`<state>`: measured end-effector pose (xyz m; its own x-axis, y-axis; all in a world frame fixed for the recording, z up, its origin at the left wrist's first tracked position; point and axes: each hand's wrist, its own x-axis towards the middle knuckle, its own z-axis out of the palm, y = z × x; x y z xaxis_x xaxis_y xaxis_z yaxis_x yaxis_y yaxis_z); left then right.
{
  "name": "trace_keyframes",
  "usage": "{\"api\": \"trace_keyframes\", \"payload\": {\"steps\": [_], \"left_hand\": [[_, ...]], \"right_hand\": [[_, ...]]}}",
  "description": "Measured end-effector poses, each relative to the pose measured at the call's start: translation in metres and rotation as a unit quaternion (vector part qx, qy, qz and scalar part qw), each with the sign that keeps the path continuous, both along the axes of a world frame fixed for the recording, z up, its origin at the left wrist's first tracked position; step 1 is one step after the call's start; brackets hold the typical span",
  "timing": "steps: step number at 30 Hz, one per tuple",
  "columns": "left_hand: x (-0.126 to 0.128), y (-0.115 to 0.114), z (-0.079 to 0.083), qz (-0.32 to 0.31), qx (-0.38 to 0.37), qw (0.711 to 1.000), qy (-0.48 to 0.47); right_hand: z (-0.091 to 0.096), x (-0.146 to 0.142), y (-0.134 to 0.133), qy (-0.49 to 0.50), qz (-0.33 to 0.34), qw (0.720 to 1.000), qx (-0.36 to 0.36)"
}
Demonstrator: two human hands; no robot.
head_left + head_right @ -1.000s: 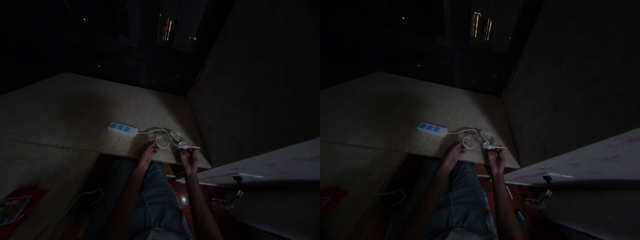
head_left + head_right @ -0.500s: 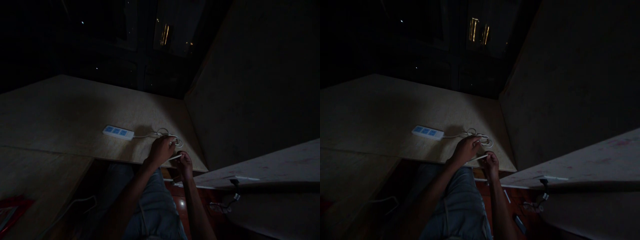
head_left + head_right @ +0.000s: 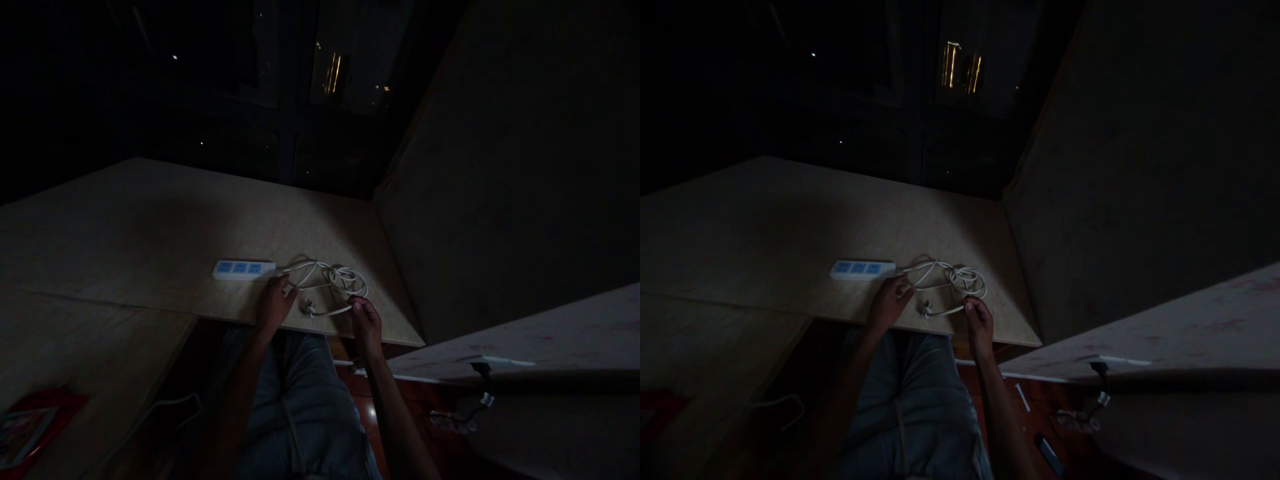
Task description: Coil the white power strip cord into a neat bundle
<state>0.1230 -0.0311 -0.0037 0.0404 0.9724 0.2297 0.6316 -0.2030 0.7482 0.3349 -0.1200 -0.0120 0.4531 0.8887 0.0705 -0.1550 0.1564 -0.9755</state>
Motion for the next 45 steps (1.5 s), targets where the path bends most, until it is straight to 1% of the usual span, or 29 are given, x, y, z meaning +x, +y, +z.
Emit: {"api": "trace_keyframes", "payload": {"steps": [3,5,6,8,9,12,14,17,20,22,24,26,28,30,32,35,38,40,42,44,45], "left_hand": [[0.002,0.001,-0.001,-0.061,0.033,0.997,0.014],[0.005,0.002,-0.003,-0.087,0.015,0.996,0.005],[0.006,0.003,-0.004,-0.084,-0.008,0.996,-0.012],[0.005,0.006,-0.008,-0.052,-0.062,0.993,-0.085],[0.003,0.008,-0.009,-0.033,-0.088,0.986,-0.135],[-0.007,0.016,-0.011,0.024,-0.151,0.947,-0.283],[-0.016,0.020,-0.008,0.052,-0.171,0.917,-0.356],[-0.028,0.023,0.000,0.089,-0.188,0.880,-0.426],[-0.038,0.024,0.007,0.130,-0.207,0.851,-0.466],[-0.044,0.022,0.009,0.150,-0.201,0.838,-0.485],[-0.051,0.019,0.010,0.162,-0.194,0.829,-0.499],[-0.058,0.014,0.010,0.178,-0.192,0.822,-0.505],[-0.066,0.007,0.009,0.191,-0.197,0.820,-0.503],[-0.071,-0.001,0.009,0.202,-0.201,0.823,-0.491],[-0.075,-0.011,0.007,0.203,-0.204,0.836,-0.467],[-0.078,-0.026,0.002,0.191,-0.224,0.860,-0.416],[-0.081,-0.040,-0.004,0.159,-0.255,0.889,-0.345],[-0.084,-0.049,-0.006,0.119,-0.254,0.920,-0.273],[-0.087,-0.056,-0.003,0.070,-0.233,0.953,-0.181],[-0.087,-0.062,0.004,0.036,-0.195,0.977,-0.083],[-0.085,-0.065,0.009,0.030,-0.174,0.983,-0.040]], "right_hand": [[0.008,0.010,0.001,-0.021,0.019,0.999,0.026],[0.016,0.019,0.001,-0.055,0.027,0.998,0.035],[0.020,0.025,0.001,-0.074,0.029,0.996,0.034],[0.027,0.038,0.002,-0.094,0.029,0.995,0.027],[0.030,0.045,0.003,-0.091,0.028,0.995,0.023],[0.035,0.069,0.006,-0.045,0.024,0.999,0.012],[0.038,0.083,0.009,-0.024,0.029,0.999,-0.004],[0.043,0.100,0.017,-0.044,0.047,0.997,-0.033],[0.052,0.110,0.030,-0.124,0.063,0.990,-0.030],[0.061,0.116,0.038,-0.214,0.066,0.975,-0.002],[0.069,0.123,0.046,-0.313,0.063,0.947,0.026],[0.076,0.130,0.052,-0.398,0.054,0.915,0.032],[0.079,0.138,0.057,-0.461,0.041,0.886,0.022],[0.079,0.143,0.062,-0.507,0.022,0.861,0.021],[0.077,0.144,0.067,-0.539,-0.005,0.841,0.045],[0.075,0.138,0.073,-0.562,-0.061,0.819,0.096],[0.074,0.125,0.076,-0.570,-0.122,0.804,0.118],[0.073,0.114,0.076,-0.562,-0.128,0.808,0.126],[0.071,0.103,0.075,-0.543,-0.112,0.822,0.133],[0.068,0.093,0.075,-0.519,-0.099,0.838,0.136],[0.065,0.088,0.075,-0.508,-0.095,0.846,0.136]]}}
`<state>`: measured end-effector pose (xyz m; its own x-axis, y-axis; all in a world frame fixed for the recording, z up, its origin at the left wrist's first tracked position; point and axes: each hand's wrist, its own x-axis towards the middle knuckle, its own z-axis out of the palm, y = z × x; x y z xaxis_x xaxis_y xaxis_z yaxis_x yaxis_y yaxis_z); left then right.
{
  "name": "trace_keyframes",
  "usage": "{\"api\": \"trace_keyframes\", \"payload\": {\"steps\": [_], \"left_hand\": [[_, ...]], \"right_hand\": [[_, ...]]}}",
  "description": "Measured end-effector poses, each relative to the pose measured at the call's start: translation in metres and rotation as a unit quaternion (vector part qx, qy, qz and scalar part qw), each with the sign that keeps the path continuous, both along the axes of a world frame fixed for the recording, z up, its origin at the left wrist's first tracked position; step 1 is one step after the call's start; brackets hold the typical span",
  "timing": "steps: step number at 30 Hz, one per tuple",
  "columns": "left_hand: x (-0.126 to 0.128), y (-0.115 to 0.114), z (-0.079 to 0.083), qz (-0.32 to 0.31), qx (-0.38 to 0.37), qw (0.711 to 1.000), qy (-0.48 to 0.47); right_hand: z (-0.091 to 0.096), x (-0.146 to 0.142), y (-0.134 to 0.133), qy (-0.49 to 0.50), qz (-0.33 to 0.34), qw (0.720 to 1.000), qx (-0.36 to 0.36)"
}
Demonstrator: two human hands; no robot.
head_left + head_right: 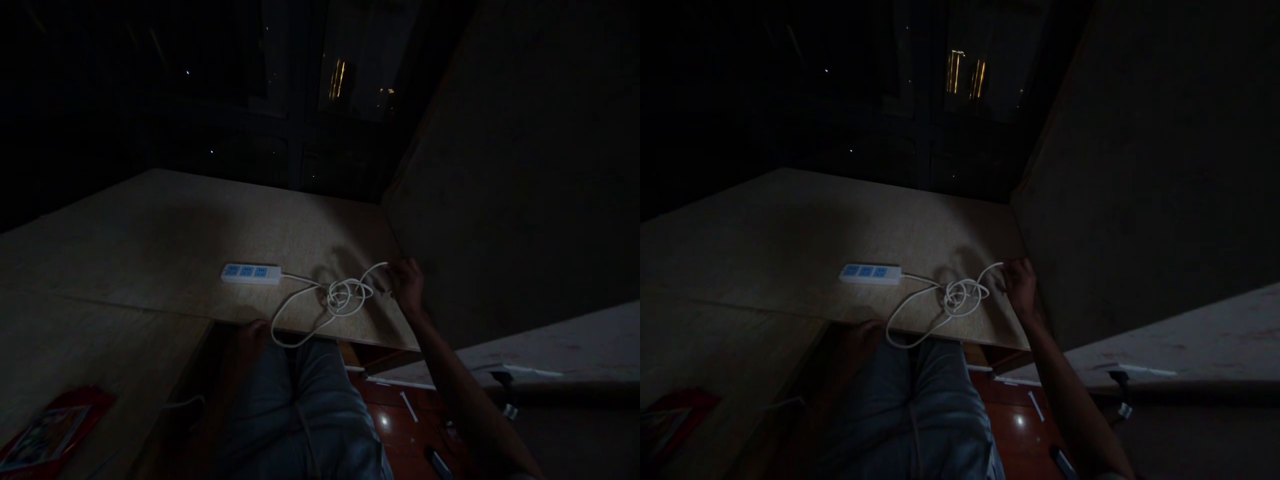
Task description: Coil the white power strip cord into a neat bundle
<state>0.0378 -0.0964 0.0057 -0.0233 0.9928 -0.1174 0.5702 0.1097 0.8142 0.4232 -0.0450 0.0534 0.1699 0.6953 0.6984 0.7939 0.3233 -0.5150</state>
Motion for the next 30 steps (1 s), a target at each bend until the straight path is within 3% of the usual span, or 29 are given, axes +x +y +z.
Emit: {"api": "trace_keyframes", "payload": {"steps": [3,7,13,17,20,26,30], "left_hand": [[0.017,-0.008,0.017,-0.012,0.063,0.996,0.063],[0.061,-0.010,0.024,-0.077,0.145,0.986,0.019],[0.121,0.005,0.000,-0.170,0.181,0.968,0.048],[0.141,0.013,-0.010,-0.199,0.180,0.959,0.088],[0.146,0.020,-0.013,-0.211,0.174,0.957,0.098],[0.146,0.033,-0.028,-0.191,0.151,0.969,-0.025],[0.147,0.036,-0.037,-0.146,0.102,0.964,-0.200]], "right_hand": [[-0.009,-0.013,-0.001,0.055,0.017,0.998,-0.019],[-0.023,-0.024,-0.004,0.147,0.042,0.987,-0.040],[-0.033,-0.019,-0.009,0.205,0.068,0.972,-0.089],[-0.031,-0.005,-0.024,0.205,0.059,0.968,-0.130],[-0.041,0.004,-0.040,0.202,0.048,0.966,-0.156],[-0.090,0.024,-0.066,0.186,0.035,0.956,-0.223],[-0.096,0.020,-0.074,0.113,0.023,0.967,-0.228]]}}
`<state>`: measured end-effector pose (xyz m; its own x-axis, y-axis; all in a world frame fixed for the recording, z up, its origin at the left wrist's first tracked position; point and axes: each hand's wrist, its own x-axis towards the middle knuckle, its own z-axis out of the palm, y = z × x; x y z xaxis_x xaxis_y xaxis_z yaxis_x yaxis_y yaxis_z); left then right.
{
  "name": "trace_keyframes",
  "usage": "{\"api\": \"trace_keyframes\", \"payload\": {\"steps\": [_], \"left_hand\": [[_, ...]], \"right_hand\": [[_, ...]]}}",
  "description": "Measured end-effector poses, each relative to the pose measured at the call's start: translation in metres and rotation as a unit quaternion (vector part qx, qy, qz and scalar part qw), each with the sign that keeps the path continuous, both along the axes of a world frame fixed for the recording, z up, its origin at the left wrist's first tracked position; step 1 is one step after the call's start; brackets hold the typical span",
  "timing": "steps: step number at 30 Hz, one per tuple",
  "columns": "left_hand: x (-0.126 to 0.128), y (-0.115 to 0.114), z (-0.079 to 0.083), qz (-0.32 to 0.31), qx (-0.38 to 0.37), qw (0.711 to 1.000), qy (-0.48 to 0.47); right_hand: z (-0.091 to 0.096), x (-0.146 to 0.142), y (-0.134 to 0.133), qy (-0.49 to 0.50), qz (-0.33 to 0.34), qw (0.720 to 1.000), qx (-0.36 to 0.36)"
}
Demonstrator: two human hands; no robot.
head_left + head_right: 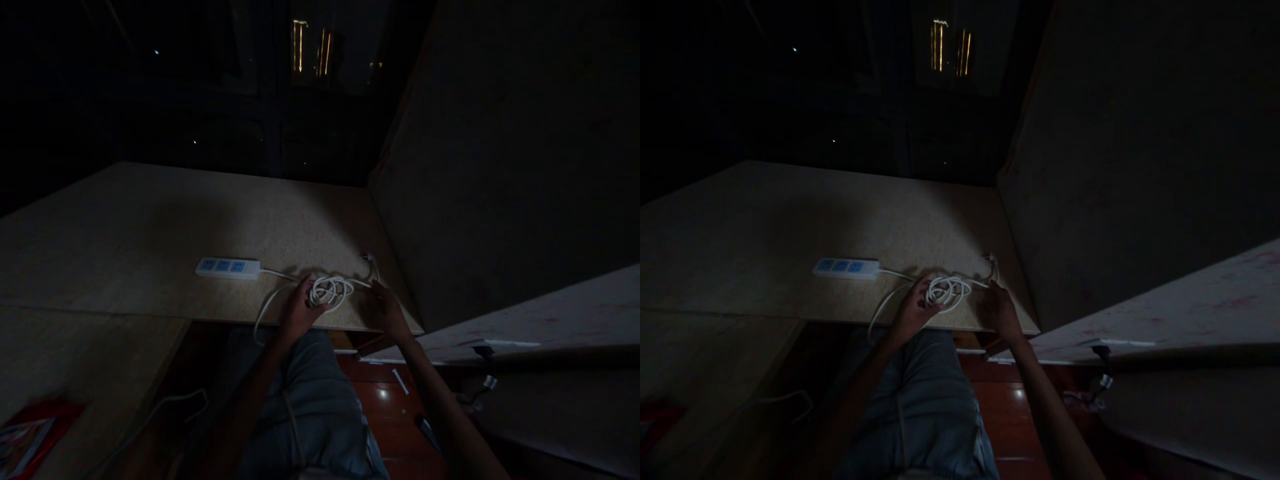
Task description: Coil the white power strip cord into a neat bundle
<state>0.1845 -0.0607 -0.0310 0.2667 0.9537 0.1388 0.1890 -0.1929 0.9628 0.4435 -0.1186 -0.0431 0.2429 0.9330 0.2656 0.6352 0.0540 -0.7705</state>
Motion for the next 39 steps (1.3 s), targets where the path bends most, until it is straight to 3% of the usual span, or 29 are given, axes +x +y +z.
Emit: {"api": "trace_keyframes", "payload": {"steps": [3,7,14,17,22,27,39], "left_hand": [[-0.002,-0.001,0.001,0.012,-0.095,0.989,-0.109],[-0.010,-0.002,0.013,-0.007,-0.187,0.956,-0.226],[-0.007,-0.007,0.027,-0.050,-0.177,0.947,-0.264],[0.000,-0.008,0.028,-0.065,-0.159,0.954,-0.247],[0.004,-0.007,0.026,-0.076,-0.120,0.970,-0.196],[0.000,-0.004,0.022,-0.002,-0.023,0.999,-0.035],[0.016,-0.003,0.026,0.061,0.081,0.987,0.124]], "right_hand": [[0.010,-0.016,-0.003,-0.023,-0.003,1.000,0.006],[0.015,-0.045,-0.007,0.022,-0.008,1.000,0.008],[0.024,-0.097,-0.018,0.071,0.025,0.996,0.043],[0.034,-0.111,-0.014,0.064,0.057,0.995,0.050],[0.034,-0.112,0.002,0.053,0.039,0.996,0.054],[0.029,-0.100,0.009,0.097,0.052,0.993,0.042],[0.052,-0.088,0.019,0.215,0.031,0.975,-0.041]]}}
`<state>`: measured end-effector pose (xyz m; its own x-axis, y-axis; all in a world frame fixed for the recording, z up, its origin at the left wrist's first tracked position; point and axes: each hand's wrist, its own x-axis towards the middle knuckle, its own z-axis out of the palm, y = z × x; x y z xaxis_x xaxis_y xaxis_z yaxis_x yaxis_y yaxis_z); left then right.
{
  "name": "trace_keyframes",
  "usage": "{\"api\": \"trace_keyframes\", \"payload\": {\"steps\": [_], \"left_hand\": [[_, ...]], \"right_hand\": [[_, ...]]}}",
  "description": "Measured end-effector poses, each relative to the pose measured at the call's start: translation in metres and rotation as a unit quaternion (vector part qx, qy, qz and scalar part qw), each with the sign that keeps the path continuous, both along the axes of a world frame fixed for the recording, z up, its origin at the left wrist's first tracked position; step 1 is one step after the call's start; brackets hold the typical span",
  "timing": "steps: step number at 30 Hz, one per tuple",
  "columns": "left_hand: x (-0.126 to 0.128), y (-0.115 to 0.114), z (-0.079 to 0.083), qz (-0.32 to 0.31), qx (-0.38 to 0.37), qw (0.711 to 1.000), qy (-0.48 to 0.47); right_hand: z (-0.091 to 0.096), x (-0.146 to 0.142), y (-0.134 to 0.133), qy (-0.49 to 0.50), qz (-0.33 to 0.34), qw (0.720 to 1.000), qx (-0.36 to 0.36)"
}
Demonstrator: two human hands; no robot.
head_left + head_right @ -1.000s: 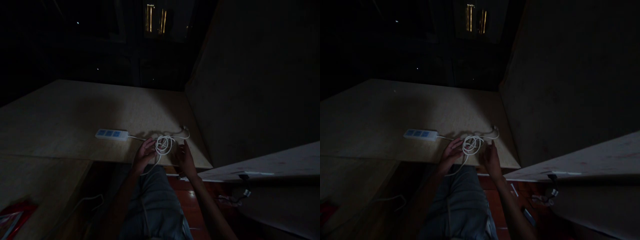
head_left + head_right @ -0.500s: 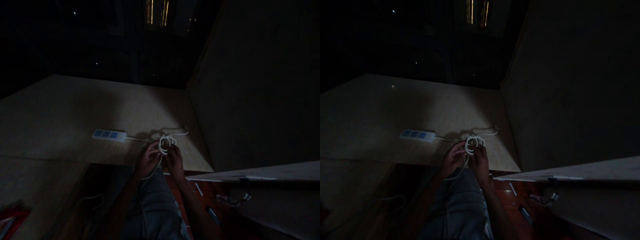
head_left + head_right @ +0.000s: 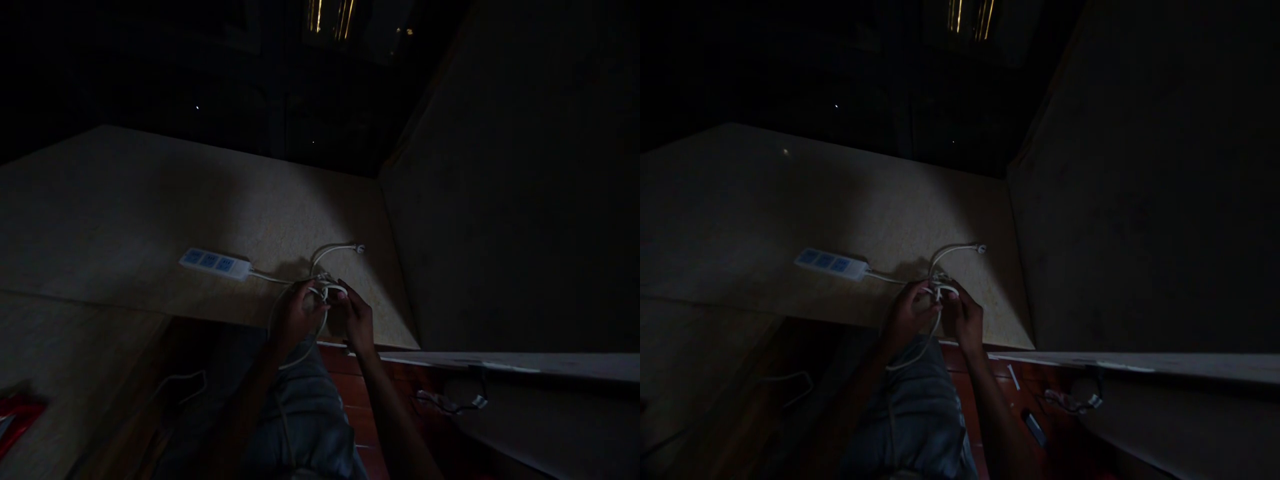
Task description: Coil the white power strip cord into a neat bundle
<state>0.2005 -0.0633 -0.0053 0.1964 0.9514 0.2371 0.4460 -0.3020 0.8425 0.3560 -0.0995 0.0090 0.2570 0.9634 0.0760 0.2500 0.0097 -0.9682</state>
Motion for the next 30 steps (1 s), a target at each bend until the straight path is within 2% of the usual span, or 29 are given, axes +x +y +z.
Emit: {"api": "trace_keyframes", "payload": {"steps": [8,14,20,26,28,30], "left_hand": [[0.018,-0.012,0.012,0.075,0.077,0.993,0.041],[0.002,-0.018,0.011,0.065,0.050,0.989,0.124],[-0.017,-0.023,0.000,0.048,0.038,0.989,0.133],[-0.020,-0.025,-0.001,0.018,-0.011,0.999,0.034],[-0.018,-0.023,0.002,0.021,-0.059,0.996,-0.056],[-0.017,-0.019,0.006,0.015,-0.141,0.974,-0.179]], "right_hand": [[0.008,0.002,-0.001,-0.028,-0.007,0.999,-0.017],[-0.001,-0.002,0.006,-0.197,-0.025,0.978,0.067],[-0.009,-0.006,0.016,-0.240,-0.048,0.969,0.047],[-0.010,-0.008,0.022,-0.244,-0.059,0.968,0.013],[-0.014,-0.008,0.025,-0.242,-0.072,0.967,0.010],[-0.020,-0.008,0.028,-0.226,-0.093,0.970,0.013]]}}
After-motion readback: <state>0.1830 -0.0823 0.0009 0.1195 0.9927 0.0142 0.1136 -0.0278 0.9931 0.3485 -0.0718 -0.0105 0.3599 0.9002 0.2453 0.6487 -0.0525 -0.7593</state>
